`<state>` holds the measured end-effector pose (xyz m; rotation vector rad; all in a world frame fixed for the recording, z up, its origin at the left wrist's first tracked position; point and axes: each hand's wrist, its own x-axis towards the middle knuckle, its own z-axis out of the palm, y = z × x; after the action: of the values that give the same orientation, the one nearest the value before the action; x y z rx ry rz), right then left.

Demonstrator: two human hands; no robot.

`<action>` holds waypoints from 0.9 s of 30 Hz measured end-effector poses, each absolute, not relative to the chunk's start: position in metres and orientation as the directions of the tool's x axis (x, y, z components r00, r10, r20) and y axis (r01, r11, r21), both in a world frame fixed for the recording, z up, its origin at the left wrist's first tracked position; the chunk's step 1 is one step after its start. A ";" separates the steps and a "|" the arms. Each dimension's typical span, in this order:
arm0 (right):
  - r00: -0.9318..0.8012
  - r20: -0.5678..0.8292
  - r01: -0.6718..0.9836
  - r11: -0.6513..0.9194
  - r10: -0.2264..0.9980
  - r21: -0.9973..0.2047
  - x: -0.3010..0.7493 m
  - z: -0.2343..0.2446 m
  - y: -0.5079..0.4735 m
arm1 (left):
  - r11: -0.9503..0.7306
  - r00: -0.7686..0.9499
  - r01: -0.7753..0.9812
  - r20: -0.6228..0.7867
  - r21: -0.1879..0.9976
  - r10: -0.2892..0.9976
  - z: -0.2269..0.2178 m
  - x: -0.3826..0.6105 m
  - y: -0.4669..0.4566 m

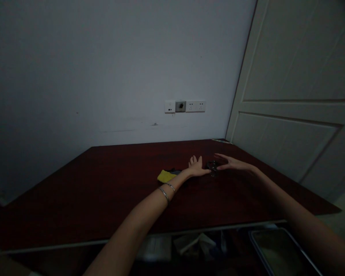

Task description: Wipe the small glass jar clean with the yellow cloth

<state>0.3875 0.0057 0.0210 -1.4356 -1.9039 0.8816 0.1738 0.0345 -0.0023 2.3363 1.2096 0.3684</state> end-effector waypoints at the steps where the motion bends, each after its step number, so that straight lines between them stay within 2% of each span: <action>1: -0.196 0.142 0.575 0.231 0.970 -0.785 0.387 0.025 0.008 | -0.497 0.555 0.698 0.050 0.515 0.830 0.003 0.168 0.036; 5: -0.018 0.423 0.559 0.360 0.906 -0.747 0.374 0.044 0.024 | -0.450 0.446 0.750 0.131 0.484 0.885 0.019 0.139 0.050; 8: -0.013 0.504 0.586 0.415 0.864 -0.696 0.350 0.057 0.034 | -0.358 0.315 0.797 0.171 0.486 0.934 0.023 0.109 0.065; 11: -0.087 0.540 0.611 0.473 0.837 -0.635 0.318 0.066 0.039 | -0.276 0.188 0.828 0.222 0.488 0.957 0.021 0.073 0.078; 14: -0.150 0.541 0.655 0.494 0.827 -0.572 0.284 0.065 0.043 | -0.205 0.097 0.843 0.235 0.497 0.967 0.015 0.036 0.087; 19: -0.217 0.467 0.696 0.471 0.857 -0.541 0.237 0.043 0.055 | -0.095 -0.011 0.870 0.213 0.484 0.977 0.000 -0.017 0.091; 22: -0.201 0.442 0.684 0.448 0.874 -0.576 0.218 0.024 0.065 | -0.075 -0.022 0.883 0.200 0.463 0.980 -0.011 -0.038 0.088; 27: -0.073 0.402 0.666 0.345 0.913 -0.662 0.202 -0.009 0.081 | -0.085 -0.014 0.904 0.228 0.418 0.974 -0.028 -0.051 0.080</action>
<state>0.2019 0.0815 -0.0094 -1.3942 -1.8119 0.3908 -0.0514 0.0804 -0.0278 2.0963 2.0179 0.7038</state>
